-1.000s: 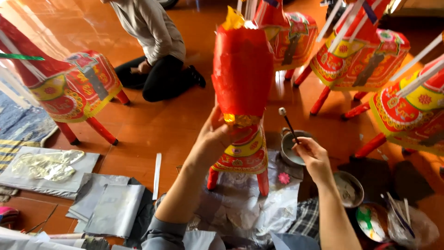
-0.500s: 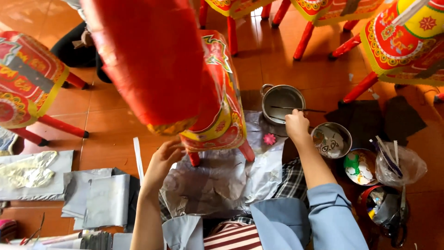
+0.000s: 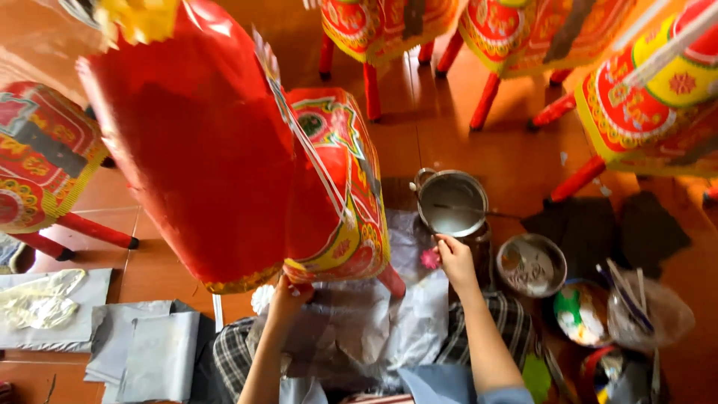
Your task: Decorating a red horse-shaped paper craft with colorful paper and decorative bands
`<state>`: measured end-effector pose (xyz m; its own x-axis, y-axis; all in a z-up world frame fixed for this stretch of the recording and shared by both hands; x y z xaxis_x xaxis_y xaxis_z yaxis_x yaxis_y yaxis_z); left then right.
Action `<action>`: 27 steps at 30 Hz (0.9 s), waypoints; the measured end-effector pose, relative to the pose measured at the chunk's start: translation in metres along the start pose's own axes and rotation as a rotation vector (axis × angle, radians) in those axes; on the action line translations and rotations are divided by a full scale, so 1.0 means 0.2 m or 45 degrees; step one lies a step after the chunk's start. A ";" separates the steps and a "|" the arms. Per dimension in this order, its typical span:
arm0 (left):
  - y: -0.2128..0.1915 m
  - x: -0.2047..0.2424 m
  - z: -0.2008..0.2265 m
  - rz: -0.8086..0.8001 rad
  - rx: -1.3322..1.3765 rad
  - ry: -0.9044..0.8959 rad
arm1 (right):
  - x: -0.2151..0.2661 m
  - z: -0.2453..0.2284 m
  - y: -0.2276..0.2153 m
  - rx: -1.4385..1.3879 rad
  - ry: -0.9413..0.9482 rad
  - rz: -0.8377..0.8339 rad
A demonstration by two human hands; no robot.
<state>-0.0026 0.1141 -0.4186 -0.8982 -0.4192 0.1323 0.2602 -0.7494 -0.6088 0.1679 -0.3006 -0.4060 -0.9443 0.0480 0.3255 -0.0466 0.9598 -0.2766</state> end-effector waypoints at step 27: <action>0.07 -0.04 0.05 -0.004 -0.292 0.020 | 0.40 -1.26 0.08 -0.361 -0.763 -0.373</action>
<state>0.0116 0.1018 -0.4199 -0.9047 -0.4078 0.1235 0.1716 -0.6138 -0.7706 0.1729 -0.2124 -0.1563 -0.9260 -0.3041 -0.2236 -0.3157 0.9487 0.0176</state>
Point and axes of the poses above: each hand's wrist, its own x-axis away from the middle knuckle, its own y-axis out of the palm, z = x × y, the point moved 4 cm from there along -x, towards the middle knuckle, and after that the axes turned 11 degrees about y, right-handed, at the moved point
